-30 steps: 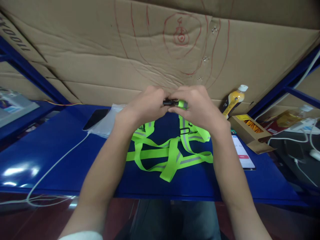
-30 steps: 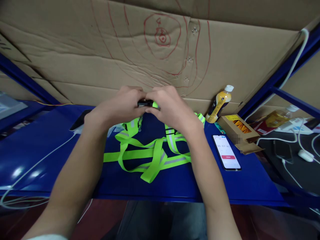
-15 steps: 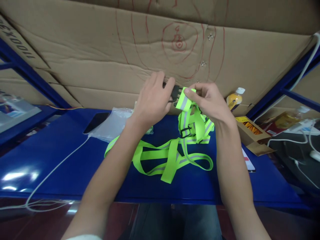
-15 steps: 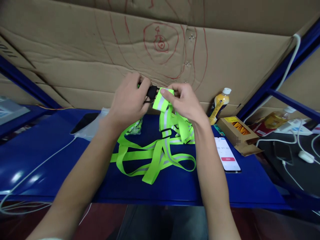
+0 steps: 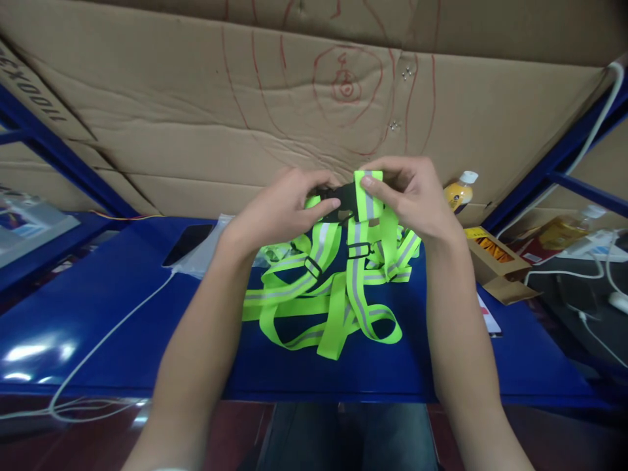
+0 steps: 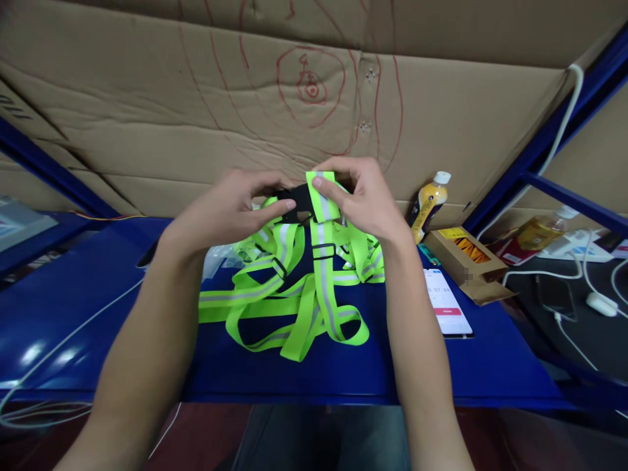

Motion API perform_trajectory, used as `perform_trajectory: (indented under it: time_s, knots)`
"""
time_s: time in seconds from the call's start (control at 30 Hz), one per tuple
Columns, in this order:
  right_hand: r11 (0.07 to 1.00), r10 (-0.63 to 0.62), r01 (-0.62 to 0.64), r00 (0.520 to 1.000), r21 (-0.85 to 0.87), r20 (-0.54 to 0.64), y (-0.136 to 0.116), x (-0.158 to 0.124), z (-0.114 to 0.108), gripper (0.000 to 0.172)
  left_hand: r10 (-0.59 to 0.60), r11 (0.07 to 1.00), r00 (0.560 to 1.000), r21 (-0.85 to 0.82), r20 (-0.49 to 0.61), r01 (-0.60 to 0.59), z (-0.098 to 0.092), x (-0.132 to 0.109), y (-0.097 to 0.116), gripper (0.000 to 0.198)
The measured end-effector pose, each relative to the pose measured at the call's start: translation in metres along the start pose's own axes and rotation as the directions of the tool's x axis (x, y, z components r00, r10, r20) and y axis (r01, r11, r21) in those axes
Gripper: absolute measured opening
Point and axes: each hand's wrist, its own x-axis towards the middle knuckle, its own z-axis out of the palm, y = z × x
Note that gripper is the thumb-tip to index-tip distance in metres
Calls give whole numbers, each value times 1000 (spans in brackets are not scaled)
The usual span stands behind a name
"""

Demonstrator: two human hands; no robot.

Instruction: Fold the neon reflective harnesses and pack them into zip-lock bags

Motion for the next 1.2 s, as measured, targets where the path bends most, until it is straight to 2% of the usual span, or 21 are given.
perform_trajectory:
  time_s: [0.13,0.23,0.3,0.37,0.43,0.5,0.6,0.67,0.73,0.8,0.87,0.93,1.0,1.03,1.1,1.2]
  knots:
    - [999,-45,45,995,-2,-93,-2,-1,-19,41,-10,1000,987,26,-162,15,-8,-3,-3,19]
    - [992,-125,117,973,-50,-192,-2,-1,-32,33,28,982,976,190,-215,14,-9,-5,-4,16]
    - [978,-206,196,948,-65,-243,-4,-1,-31,27,80,958,972,287,-222,-13,-7,-5,-3,17]
    - [966,-255,244,952,-80,-168,-7,-1,-22,26,134,947,968,316,-214,-62,-4,-4,0,20]
    - [962,-237,234,972,-139,-4,-10,-1,-10,26,170,950,957,297,-237,-95,0,-4,3,23]
    - [939,-216,223,975,-262,54,-11,0,-2,20,187,952,927,294,-325,-89,1,-4,6,25]
    - [844,-352,288,934,-453,-60,-15,-1,-3,20,196,950,854,308,-482,-45,-1,-4,6,22]
    - [777,-443,312,888,-547,-122,-21,-3,-9,18,161,964,828,265,-537,-15,-4,-5,5,18]
    - [735,-455,278,878,-619,-146,-32,-7,-14,12,113,977,806,213,-581,17,-6,-6,2,15]
    - [710,-445,270,888,-650,-118,-45,-12,-16,15,78,980,753,187,-653,61,-7,-6,-4,15]
    - [697,-403,317,915,-643,15,-58,-18,-15,15,58,979,678,176,-733,107,-8,-6,-11,16]
    - [702,-262,318,947,-637,184,-68,-26,-12,15,26,980,614,140,-789,139,-8,-5,-17,17]
    - [702,-68,242,959,-669,275,-75,-32,-10,15,-22,982,574,89,-818,165,-7,-5,-18,16]
    - [691,6,188,964,-698,266,-78,-34,-9,16,-42,981,561,71,-827,178,-6,-5,-17,15]
    - [652,97,69,980,-755,173,-81,-37,-9,18,-59,975,547,68,-835,209,-3,-5,-13,13]
    - [509,93,-117,992,-853,-80,-79,-37,-17,22,-13,954,510,142,-860,265,-4,-5,-8,14]
